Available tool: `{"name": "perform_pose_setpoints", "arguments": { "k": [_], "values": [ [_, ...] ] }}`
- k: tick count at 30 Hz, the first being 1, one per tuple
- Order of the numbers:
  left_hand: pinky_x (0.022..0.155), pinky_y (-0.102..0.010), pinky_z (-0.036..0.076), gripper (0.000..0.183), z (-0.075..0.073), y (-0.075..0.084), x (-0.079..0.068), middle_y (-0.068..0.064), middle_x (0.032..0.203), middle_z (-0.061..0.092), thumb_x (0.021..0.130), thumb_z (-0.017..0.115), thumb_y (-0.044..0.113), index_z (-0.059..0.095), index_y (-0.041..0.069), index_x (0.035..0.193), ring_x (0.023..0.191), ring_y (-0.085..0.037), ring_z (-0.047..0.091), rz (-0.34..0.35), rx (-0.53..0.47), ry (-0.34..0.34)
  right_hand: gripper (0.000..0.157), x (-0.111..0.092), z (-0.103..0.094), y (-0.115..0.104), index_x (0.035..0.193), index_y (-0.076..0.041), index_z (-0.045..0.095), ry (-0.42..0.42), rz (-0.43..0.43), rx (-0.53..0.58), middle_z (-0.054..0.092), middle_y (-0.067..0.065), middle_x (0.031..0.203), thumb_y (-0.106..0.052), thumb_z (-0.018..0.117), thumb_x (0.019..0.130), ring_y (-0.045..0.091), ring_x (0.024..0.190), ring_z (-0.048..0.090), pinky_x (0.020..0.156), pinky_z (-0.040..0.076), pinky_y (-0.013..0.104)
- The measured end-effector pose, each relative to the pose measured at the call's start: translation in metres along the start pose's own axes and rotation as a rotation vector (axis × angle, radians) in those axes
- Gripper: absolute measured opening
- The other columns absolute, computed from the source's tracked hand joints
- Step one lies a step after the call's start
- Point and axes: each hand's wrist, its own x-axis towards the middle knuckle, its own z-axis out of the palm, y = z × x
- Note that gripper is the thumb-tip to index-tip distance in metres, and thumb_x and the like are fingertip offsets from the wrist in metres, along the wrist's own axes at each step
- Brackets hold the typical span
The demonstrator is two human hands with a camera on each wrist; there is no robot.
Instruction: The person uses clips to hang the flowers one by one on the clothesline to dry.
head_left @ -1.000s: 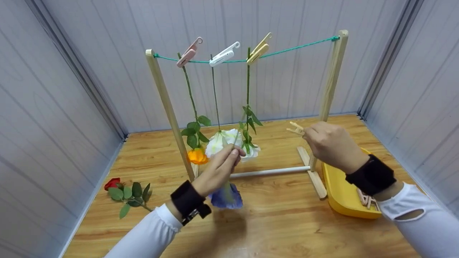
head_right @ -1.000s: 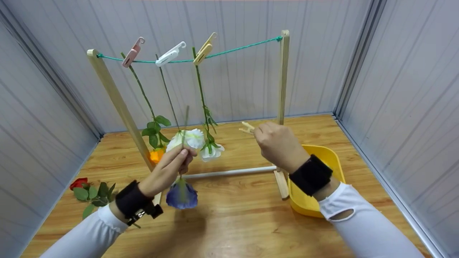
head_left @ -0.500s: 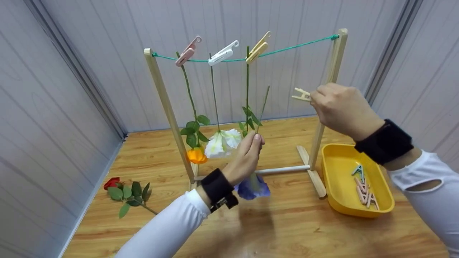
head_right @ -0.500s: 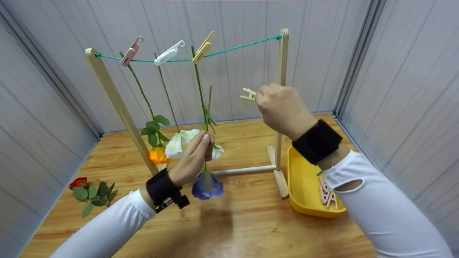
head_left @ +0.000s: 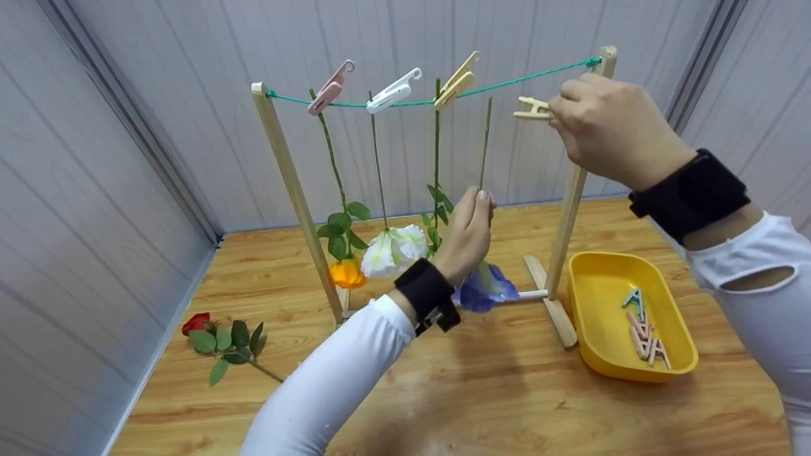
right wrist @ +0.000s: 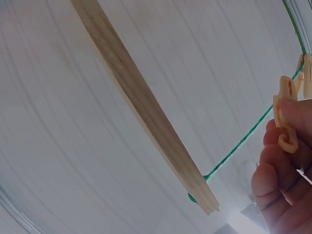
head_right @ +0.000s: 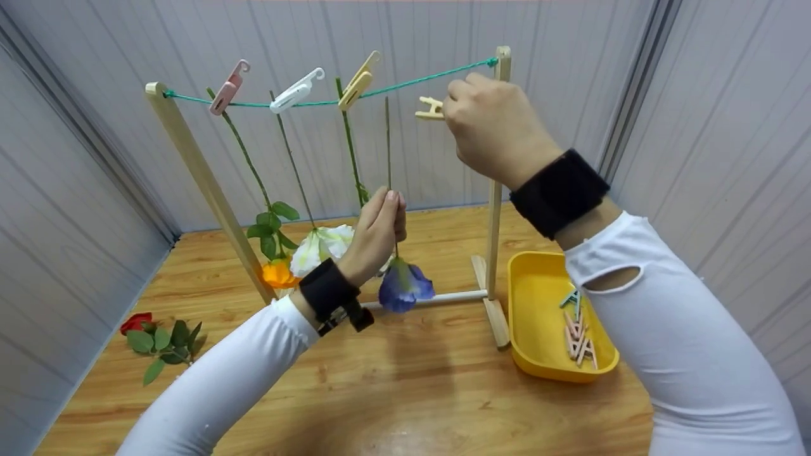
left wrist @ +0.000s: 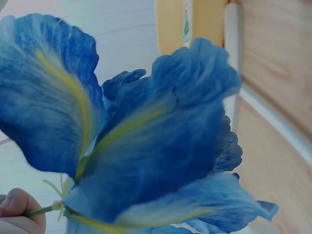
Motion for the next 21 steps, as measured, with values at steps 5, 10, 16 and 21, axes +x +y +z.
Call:
{"name": "perform_pose_setpoints", "arguments": {
  "k": [5, 10, 16, 21],
  "values": [
    [0.075, -0.025, 0.031, 0.029, 0.006, 0.000, 0.016, -0.001, 0.086, 0.036, 0.120, 0.025, 0.015, 0.048, 0.007, 0.103, 0.076, -0.013, 0.033, -0.006, 0.012, 0.020, 0.015, 0.015, -0.008, 0.005, 0.095, 0.011, 0.071, -0.020, 0.032, 0.031, 0.058, 0.021, 0.081, 0.001, 0.064, 0.103, 0.035, 0.070, 0.050, 0.059, 0.047, 0.048],
    [0.078, -0.025, 0.031, 0.029, 0.010, 0.001, 0.025, -0.002, 0.089, 0.036, 0.121, 0.024, 0.016, 0.046, 0.007, 0.104, 0.078, -0.014, 0.034, -0.032, 0.005, 0.002, 0.019, 0.031, -0.017, 0.007, 0.101, 0.011, 0.073, -0.067, 0.072, 0.037, 0.059, 0.022, 0.086, -0.001, 0.060, 0.107, 0.036, 0.074, 0.050, 0.063, 0.039, 0.045],
    [0.079, -0.025, 0.030, 0.028, 0.012, 0.004, 0.033, -0.002, 0.093, 0.035, 0.121, 0.024, 0.019, 0.045, 0.009, 0.105, 0.082, -0.014, 0.035, -0.087, -0.023, 0.013, 0.018, 0.048, -0.025, 0.011, 0.100, 0.012, 0.073, -0.123, 0.119, 0.052, 0.062, 0.025, 0.092, 0.000, 0.059, 0.105, 0.041, 0.082, 0.054, 0.071, 0.047, 0.054],
    [0.080, -0.026, 0.031, 0.029, 0.012, 0.001, 0.036, -0.004, 0.098, 0.037, 0.121, 0.024, 0.020, 0.046, 0.007, 0.109, 0.087, -0.016, 0.037, -0.121, 0.006, 0.026, 0.019, 0.059, -0.025, 0.015, 0.105, 0.012, 0.075, -0.202, 0.164, 0.058, 0.064, 0.025, 0.095, 0.000, 0.060, 0.104, 0.042, 0.085, 0.054, 0.076, 0.047, 0.056]
  ]
}}
